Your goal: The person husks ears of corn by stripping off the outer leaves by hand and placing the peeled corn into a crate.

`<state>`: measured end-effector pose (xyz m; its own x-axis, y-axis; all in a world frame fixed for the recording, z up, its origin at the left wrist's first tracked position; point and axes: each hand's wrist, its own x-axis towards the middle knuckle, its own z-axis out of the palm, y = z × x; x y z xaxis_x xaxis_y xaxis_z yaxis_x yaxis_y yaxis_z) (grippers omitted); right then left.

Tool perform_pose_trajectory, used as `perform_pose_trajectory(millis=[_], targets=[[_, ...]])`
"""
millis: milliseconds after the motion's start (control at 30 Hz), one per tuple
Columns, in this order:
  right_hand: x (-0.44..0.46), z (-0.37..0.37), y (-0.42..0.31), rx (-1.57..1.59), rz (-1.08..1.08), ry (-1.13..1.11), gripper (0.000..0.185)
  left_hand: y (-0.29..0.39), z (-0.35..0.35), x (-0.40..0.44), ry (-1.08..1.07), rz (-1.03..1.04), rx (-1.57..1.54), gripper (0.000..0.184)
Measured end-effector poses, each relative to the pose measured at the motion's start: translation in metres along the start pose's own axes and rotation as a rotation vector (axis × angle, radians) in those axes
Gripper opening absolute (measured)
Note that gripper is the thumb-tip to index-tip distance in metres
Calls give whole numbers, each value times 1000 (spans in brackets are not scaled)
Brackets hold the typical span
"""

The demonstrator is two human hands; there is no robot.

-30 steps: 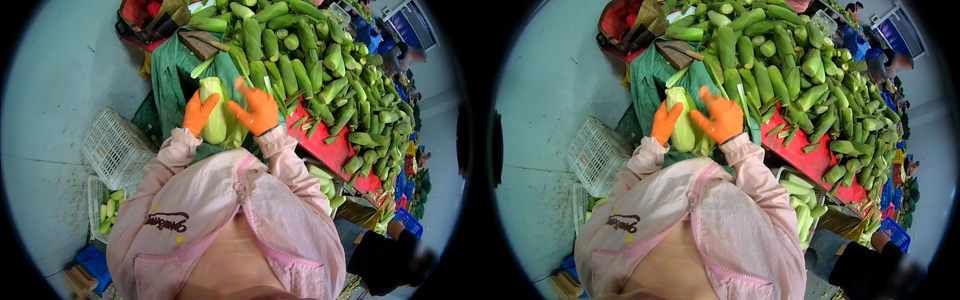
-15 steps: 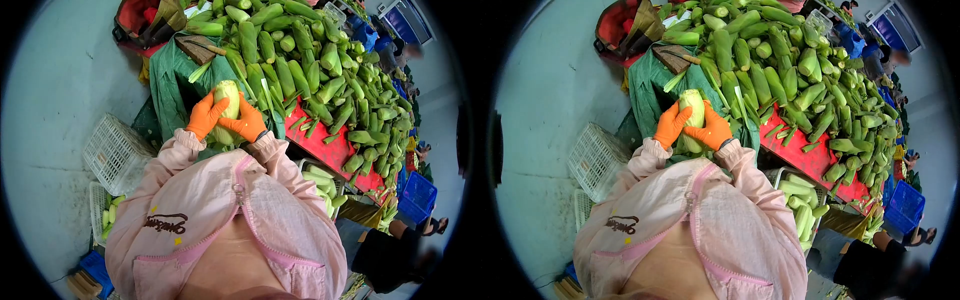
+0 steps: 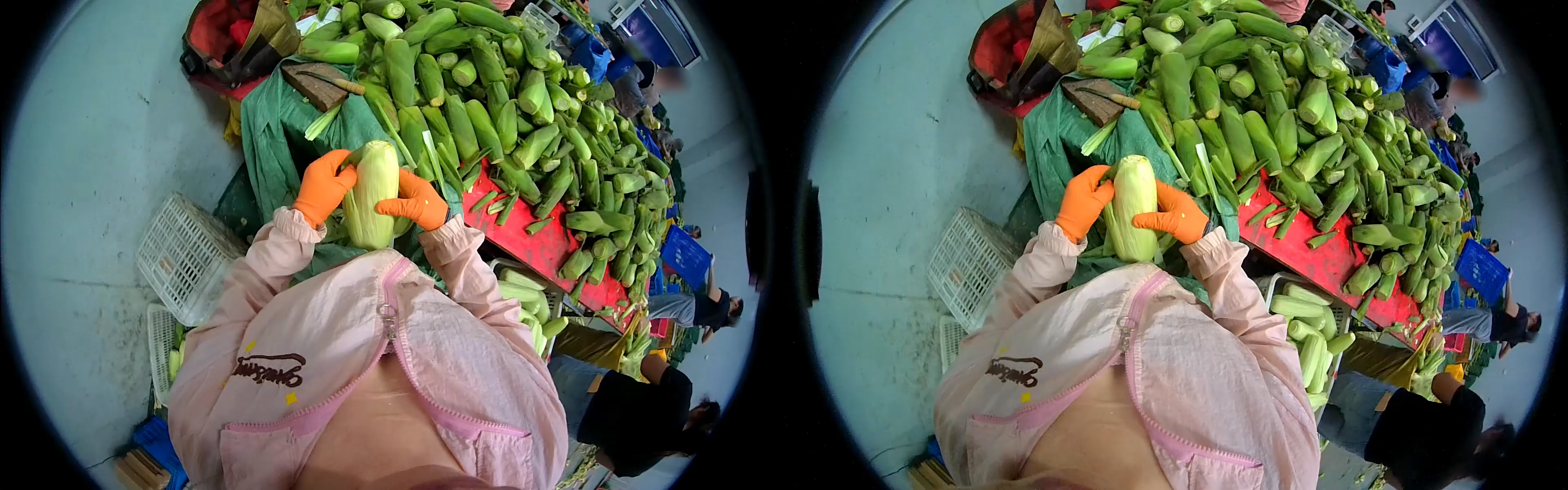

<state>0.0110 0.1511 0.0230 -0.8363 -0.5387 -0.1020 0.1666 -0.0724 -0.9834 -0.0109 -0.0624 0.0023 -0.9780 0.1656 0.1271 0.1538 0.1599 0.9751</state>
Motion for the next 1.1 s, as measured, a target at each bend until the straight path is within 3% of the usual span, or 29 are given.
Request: perform_pose_trajectory(millis=[100, 200, 267, 367, 500, 567, 633, 700, 767, 833, 900, 933, 967, 1033, 1100], targets=[[3, -2, 11, 47, 25, -53, 75, -19, 3, 3, -21, -33, -142, 24], [13, 8, 24, 222, -174, 190, 72, -20, 7, 4, 105, -131, -183, 23], [13, 13, 24, 150, -136, 252, 74, -24, 7, 1, 146, -213, -396, 22], [20, 17, 34, 30, -130, 335, 74, -19, 19, -3, 187, -243, -450, 21], [15, 9, 33, 90, -72, 327, 64, -19, 26, -2, 113, -161, -619, 22], [12, -3, 51, 282, -144, 346, 57, -22, 19, 0, 96, -107, -594, 22], [9, -7, 54, 376, -226, 365, 67, -20, -2, 2, 70, -105, -499, 24], [1, -8, 43, 716, -318, 215, 86, -33, -14, 7, 136, -86, -421, 25], [-2, -24, 47, 757, -342, 152, 97, -81, -26, 22, 187, -167, -420, 31], [-6, -31, 45, 898, -423, 133, 90, -70, -27, 27, 183, -287, 119, 42], [-9, -35, 46, 825, -411, 212, 87, -120, -17, 32, 192, 3, 439, 57], [-12, -36, 47, 753, -388, 285, 84, -81, -7, 26, 147, -14, 428, 67], [-15, -39, 45, 677, -365, 357, 81, -58, 3, 28, 116, -19, 368, 72], [-18, -29, 34, 440, -284, 493, 62, -35, 29, 32, -10, -30, -61, 78], [-14, -11, 28, 190, -129, 584, 65, -23, 55, 30, -154, -82, -327, 82]])
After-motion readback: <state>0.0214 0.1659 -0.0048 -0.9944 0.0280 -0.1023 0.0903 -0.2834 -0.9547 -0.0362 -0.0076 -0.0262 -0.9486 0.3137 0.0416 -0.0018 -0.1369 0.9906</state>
